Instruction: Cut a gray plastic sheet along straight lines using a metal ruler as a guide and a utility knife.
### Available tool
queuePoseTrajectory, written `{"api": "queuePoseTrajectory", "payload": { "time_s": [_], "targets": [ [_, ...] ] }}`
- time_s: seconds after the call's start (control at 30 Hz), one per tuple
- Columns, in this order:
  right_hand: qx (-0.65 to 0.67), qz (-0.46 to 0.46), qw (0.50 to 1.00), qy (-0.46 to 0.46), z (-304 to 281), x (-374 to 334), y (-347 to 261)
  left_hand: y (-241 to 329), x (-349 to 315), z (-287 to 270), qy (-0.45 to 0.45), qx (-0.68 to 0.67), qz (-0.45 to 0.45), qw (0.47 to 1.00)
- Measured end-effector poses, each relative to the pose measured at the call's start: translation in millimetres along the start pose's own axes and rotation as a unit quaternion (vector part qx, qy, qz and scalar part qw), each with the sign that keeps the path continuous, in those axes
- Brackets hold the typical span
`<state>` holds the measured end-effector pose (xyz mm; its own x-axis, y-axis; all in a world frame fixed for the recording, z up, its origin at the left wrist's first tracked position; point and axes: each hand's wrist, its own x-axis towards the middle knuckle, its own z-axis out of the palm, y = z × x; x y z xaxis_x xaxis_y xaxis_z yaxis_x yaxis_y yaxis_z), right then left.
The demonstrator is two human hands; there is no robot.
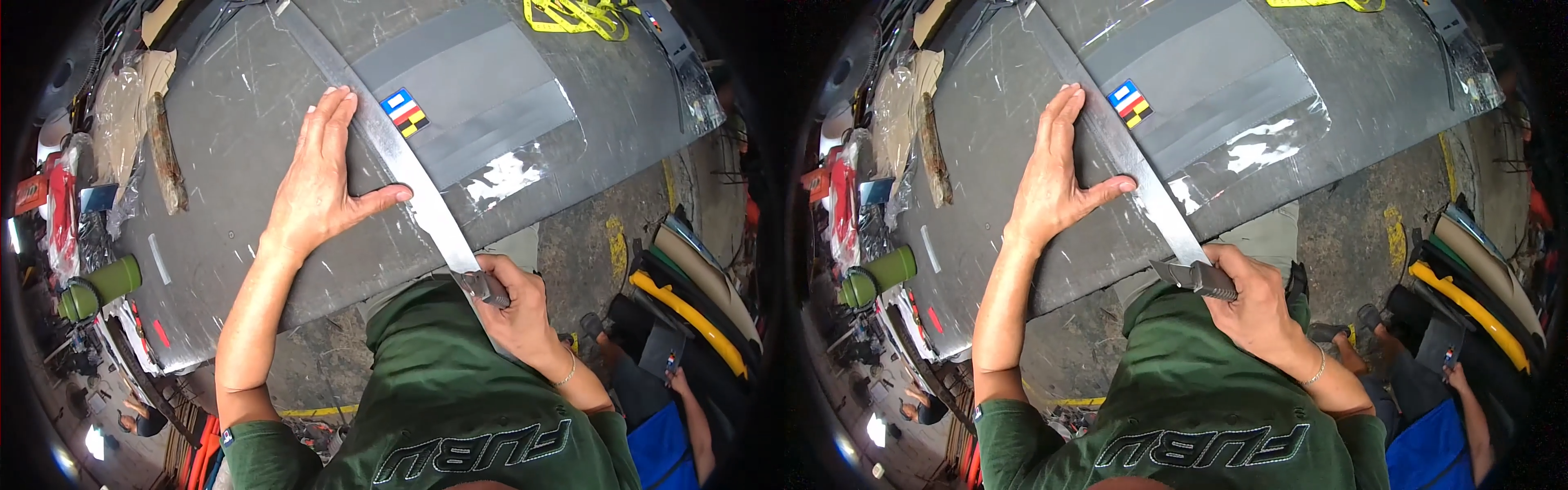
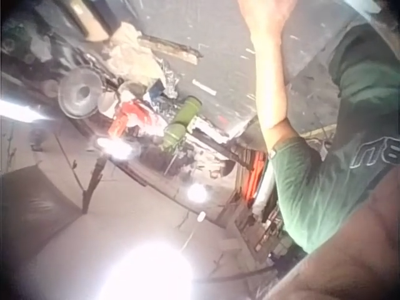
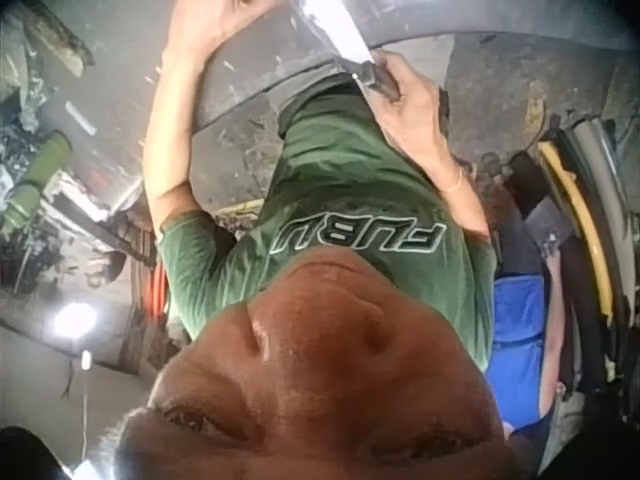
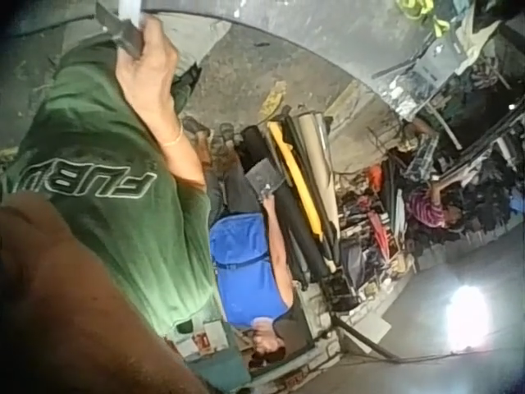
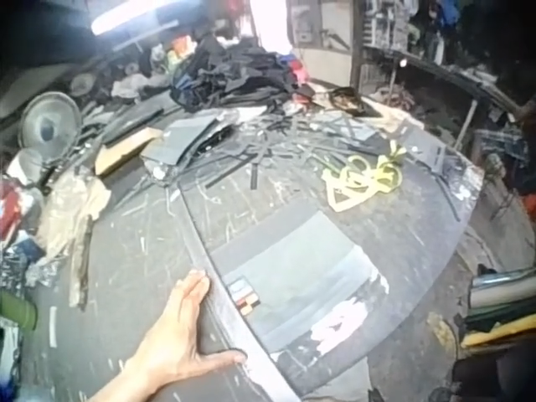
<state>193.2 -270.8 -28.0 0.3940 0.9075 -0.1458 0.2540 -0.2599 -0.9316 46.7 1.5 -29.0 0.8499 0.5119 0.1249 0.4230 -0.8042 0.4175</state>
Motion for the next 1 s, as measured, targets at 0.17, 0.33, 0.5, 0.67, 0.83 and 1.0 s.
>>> {"api": "queuePoseTrajectory", "payload": {
  "time_s": [0.17, 0.33, 0.5, 0.67, 0.83, 1.0],
  "targets": [
    [0.026, 0.031, 0.999, 0.001, 1.2, -0.5, 1.2, -2.9, 1.0, 1.7, -0.014, 0.054, 0.014, 0.998],
    [0.065, 0.063, 0.996, 0.01, 2.8, 0.9, -1.4, -4.1, 0.8, 2.9, -0.014, 0.06, 0.021, 0.998],
    [0.064, 0.091, 0.994, -0.004, 0.6, 1.3, -4.5, -2.9, 0.7, 3.0, -0.01, 0.057, 0.014, 0.998],
    [0.083, 0.116, 0.99, -0.007, 0.0, 4.0, -6.0, -1.8, 1.7, 3.4, -0.008, 0.054, 0.01, 0.998],
    [0.088, 0.097, 0.991, -0.003, 3.7, 1.8, -2.2, -3.3, 3.8, 2.7, -0.003, 0.066, 0.028, 0.997],
    [0.092, 0.04, 0.994, 0.033, 14.3, -0.7, 2.9, -2.2, 3.5, 2.2, -0.006, 0.058, 0.033, 0.998]
  ]
}}
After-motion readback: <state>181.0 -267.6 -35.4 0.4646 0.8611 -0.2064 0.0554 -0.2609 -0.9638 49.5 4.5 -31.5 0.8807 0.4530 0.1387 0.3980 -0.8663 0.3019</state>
